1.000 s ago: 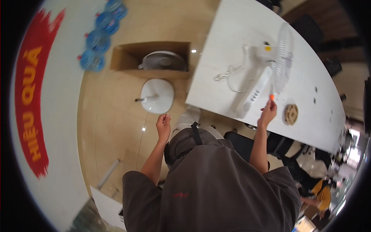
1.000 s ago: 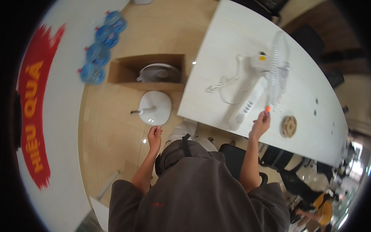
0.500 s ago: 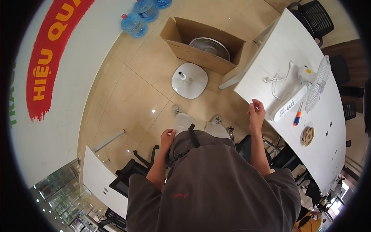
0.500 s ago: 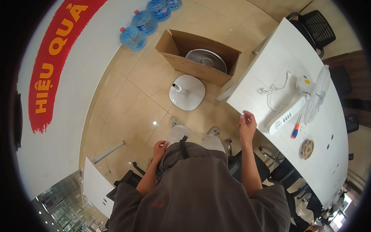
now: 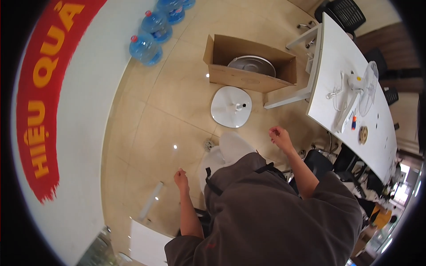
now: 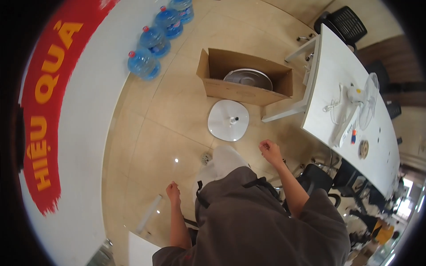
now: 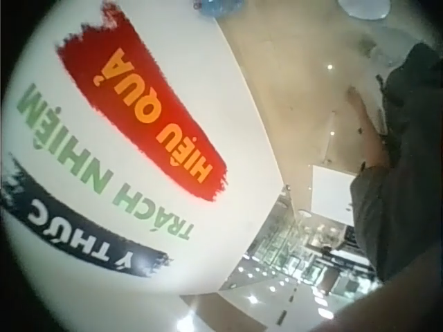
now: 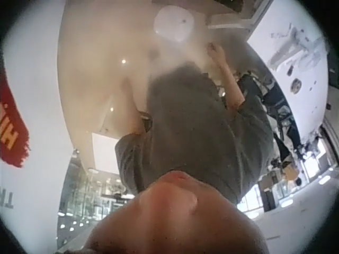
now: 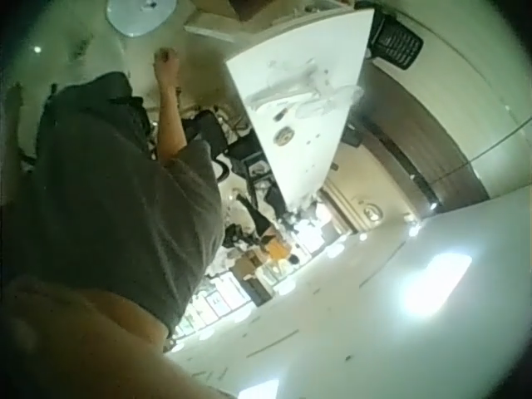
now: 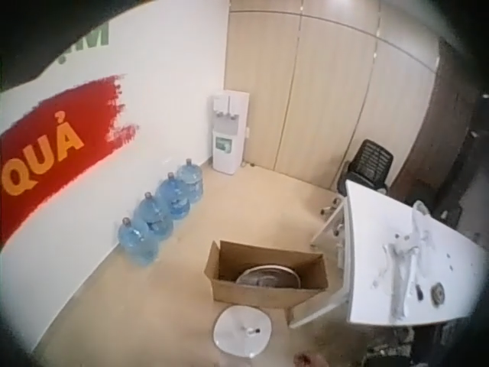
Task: Repairing a white oscillating fan by loosening screws and assembling parts.
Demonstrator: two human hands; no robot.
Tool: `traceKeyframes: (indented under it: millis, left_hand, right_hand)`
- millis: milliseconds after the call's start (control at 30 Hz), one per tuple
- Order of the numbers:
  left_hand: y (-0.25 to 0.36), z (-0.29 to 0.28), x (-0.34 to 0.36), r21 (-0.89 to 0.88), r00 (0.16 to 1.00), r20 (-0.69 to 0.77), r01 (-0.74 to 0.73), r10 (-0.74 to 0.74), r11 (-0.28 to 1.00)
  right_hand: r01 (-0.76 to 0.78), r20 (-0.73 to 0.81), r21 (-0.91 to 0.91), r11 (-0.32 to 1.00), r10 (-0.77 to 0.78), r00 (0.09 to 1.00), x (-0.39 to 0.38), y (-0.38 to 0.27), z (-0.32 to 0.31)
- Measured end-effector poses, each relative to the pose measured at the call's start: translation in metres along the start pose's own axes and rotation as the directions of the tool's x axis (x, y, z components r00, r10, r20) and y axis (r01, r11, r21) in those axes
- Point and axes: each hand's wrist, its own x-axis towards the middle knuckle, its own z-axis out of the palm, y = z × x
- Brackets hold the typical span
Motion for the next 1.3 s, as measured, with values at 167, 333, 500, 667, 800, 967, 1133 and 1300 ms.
traceKeyframes:
  millis: [167,333,500,667,800,967,1133,1300]
  left_hand:
    - [0.110,0.008,0.079,-0.008,0.979,0.155,-0.135,0.135,0.991]
    - [0.205,0.022,0.134,0.175,0.940,0.226,-0.299,0.257,0.938]
    - [0.255,0.023,0.208,0.414,0.935,0.238,-0.344,0.265,0.843]
    - [0.350,0.089,0.212,0.587,0.896,0.344,-0.440,0.282,0.680]
    - [0.362,0.114,0.231,0.666,0.735,0.559,-0.674,0.384,0.321]
    - [0.377,0.108,0.286,0.723,0.671,0.467,-0.665,0.576,0.187]
    - [0.405,0.094,0.311,0.810,0.846,0.431,-0.516,0.313,0.280]
    - [0.417,0.130,0.327,0.760,0.738,0.549,-0.636,0.392,0.135]
  right_hand:
    - [0.029,-0.104,-0.098,0.995,-0.039,0.994,0.036,-0.060,0.033]
    - [0.220,-0.182,-0.138,0.966,-0.243,0.953,0.132,-0.140,0.077]
    - [-0.005,-0.020,0.332,0.943,0.013,1.000,0.288,-0.188,0.138]
    - [-0.360,0.127,0.447,0.819,0.340,0.932,0.486,-0.165,0.231]
    - [-0.408,0.088,0.005,0.913,0.406,0.909,0.608,-0.052,0.294]
    - [-0.250,-0.042,-0.281,0.927,0.248,0.968,0.670,0.037,0.351]
    - [-0.376,-0.160,-0.087,0.923,0.360,0.919,0.666,0.098,0.404]
    - [-0.440,-0.171,0.044,0.897,0.441,0.881,0.683,0.117,0.399]
